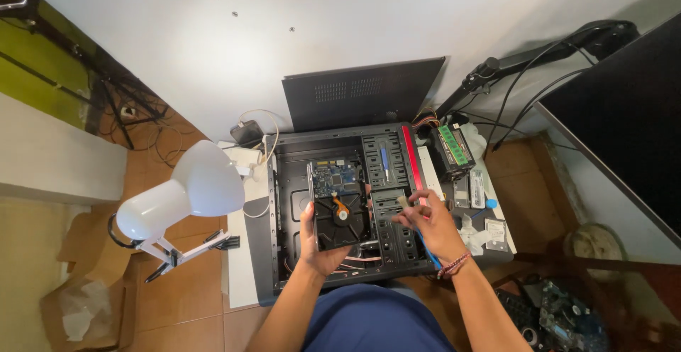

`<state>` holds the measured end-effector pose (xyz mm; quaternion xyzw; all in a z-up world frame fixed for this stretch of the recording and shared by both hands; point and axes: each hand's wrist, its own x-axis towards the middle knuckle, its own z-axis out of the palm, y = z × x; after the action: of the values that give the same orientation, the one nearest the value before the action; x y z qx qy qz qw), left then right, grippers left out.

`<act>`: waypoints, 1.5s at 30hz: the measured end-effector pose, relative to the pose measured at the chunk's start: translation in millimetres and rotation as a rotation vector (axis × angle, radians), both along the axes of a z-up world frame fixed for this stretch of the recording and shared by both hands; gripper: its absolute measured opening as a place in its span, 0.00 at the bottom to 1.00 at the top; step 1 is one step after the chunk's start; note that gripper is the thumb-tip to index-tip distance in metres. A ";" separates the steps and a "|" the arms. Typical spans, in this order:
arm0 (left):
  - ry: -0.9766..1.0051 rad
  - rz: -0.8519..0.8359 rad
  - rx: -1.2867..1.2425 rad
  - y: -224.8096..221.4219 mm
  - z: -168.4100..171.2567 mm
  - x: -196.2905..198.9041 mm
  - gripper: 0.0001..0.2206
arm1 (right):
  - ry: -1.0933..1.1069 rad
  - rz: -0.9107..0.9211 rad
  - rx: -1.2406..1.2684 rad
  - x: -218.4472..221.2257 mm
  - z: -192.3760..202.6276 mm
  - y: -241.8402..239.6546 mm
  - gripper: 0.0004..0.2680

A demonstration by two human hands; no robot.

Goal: Cleaning dust off a computer hard drive using a brush while it is inside a desktop case.

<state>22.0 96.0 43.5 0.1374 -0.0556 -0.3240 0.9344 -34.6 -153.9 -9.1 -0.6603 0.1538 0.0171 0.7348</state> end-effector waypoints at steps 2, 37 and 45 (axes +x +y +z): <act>-0.001 0.015 0.002 -8.2 4.5 -0.4 0.37 | 0.015 0.030 -0.022 0.7 6.0 -7.1 0.09; 0.037 0.330 0.122 -108.7 -14.9 -27.3 0.34 | -0.484 0.317 -0.895 6.3 109.1 -34.2 0.06; 0.011 0.370 0.098 -115.9 -4.4 -27.6 0.34 | -0.608 0.368 -0.842 13.1 102.4 -45.6 0.05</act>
<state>-5.6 -19.9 39.1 0.1888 -0.0083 -0.1496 0.9705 -21.5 -199.5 93.3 -0.8884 -0.1897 -0.1091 0.4035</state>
